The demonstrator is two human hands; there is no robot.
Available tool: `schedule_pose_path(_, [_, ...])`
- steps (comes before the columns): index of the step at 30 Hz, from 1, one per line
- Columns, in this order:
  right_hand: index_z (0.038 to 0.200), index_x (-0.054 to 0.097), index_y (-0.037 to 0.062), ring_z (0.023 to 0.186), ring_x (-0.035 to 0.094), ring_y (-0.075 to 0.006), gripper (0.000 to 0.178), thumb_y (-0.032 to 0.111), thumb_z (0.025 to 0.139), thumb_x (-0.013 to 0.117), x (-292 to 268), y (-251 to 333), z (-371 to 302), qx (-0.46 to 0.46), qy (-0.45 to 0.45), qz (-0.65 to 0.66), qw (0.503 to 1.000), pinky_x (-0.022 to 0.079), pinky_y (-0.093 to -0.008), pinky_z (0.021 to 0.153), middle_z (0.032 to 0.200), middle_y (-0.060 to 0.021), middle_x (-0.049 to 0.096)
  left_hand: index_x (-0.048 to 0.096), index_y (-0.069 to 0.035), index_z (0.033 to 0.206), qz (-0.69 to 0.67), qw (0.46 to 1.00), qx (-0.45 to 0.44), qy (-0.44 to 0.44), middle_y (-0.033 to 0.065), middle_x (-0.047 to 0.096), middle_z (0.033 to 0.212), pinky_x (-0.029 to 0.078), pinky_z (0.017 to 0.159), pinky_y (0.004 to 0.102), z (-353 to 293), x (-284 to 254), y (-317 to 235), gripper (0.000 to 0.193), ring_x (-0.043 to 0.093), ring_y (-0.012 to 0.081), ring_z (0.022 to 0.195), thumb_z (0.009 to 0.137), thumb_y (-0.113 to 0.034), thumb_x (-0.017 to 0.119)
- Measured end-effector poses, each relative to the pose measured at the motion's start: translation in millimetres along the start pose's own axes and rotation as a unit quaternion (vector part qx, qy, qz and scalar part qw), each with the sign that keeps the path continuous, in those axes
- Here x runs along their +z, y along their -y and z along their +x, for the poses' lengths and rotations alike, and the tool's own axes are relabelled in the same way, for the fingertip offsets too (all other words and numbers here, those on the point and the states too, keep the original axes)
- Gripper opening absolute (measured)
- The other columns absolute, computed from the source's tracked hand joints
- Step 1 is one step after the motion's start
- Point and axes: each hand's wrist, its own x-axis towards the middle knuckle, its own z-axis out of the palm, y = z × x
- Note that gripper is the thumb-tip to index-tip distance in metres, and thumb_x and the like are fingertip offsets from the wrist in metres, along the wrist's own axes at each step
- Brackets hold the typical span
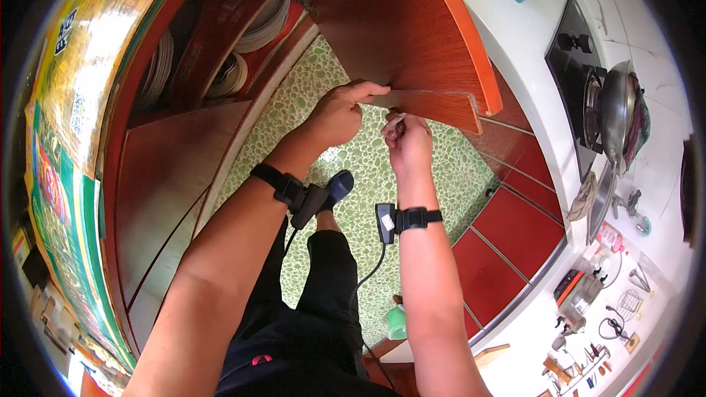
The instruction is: Clean the kitchen cabinet doors using a rag and a steel wool pad.
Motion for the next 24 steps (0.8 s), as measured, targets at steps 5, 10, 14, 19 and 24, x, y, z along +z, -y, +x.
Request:
schedule_pose_path(5, [0.114,0.055,0.0025,0.070,0.064,-0.0177,0.017,0.018,0.110,0.050,26.0,11.8,-67.2,-0.173,0.022,-0.005,0.985,0.054,-0.0320,0.066,0.092,-0.0098,0.067,0.064,-0.003,0.133,0.006,0.999,-0.050,0.015,0.0140,0.069,0.130,0.049,0.099,0.0299,-1.1,-7.4,4.5,0.058,0.065,0.0225,0.125,0.088,0.020,0.037])
schedule_pose_path(10, [0.119,0.052,0.0004,0.084,0.066,-0.0168,0.022,0.021,0.110,0.054,51.9,38.0,-109.5,-0.427,-0.050,-0.186,0.883,0.056,-0.0317,0.078,0.099,-0.0097,0.066,0.070,-0.005,0.124,0.018,0.992,0.110,-0.060,0.0135,0.076,0.112,0.054,0.094,0.0337,1.9,-26.7,-3.7,0.045,0.071,0.0243,0.105,0.088,0.012,0.048])
schedule_pose_path(14, [0.121,0.055,0.0002,0.088,0.062,-0.0127,0.023,0.019,0.108,0.059,61.7,39.5,-104.5,-0.502,-0.088,-0.292,0.809,0.052,-0.0277,0.079,0.106,-0.0074,0.066,0.072,-0.007,0.118,0.087,0.925,0.265,-0.259,0.0075,0.070,0.106,0.053,0.094,0.0321,4.8,-54.7,-85.9,0.044,0.067,0.0212,0.104,0.084,0.013,0.053])
schedule_pose_path(19, [0.118,0.059,-0.0027,0.078,0.062,-0.0112,0.022,0.015,0.106,0.062,33.9,30.1,-81.0,-0.503,-0.088,-0.308,0.803,0.053,-0.0265,0.071,0.096,-0.0062,0.070,0.069,-0.002,0.124,0.228,0.790,0.494,-0.281,0.0196,0.059,0.135,0.036,0.119,0.0473,29.0,-69.3,-153.2,0.037,0.048,0.0320,0.137,0.097,-0.027,0.064])
schedule_pose_path(24, [0.118,0.059,-0.0018,0.077,0.063,-0.0121,0.020,0.015,0.106,0.062,44.9,35.3,-73.3,-0.533,-0.016,-0.240,0.811,0.052,-0.0255,0.069,0.092,-0.0077,0.070,0.070,0.000,0.118,0.237,0.804,0.510,-0.192,0.0216,0.062,0.121,0.038,0.111,0.0468,55.2,-60.1,-156.3,0.031,0.055,0.0382,0.122,0.095,-0.020,0.066])
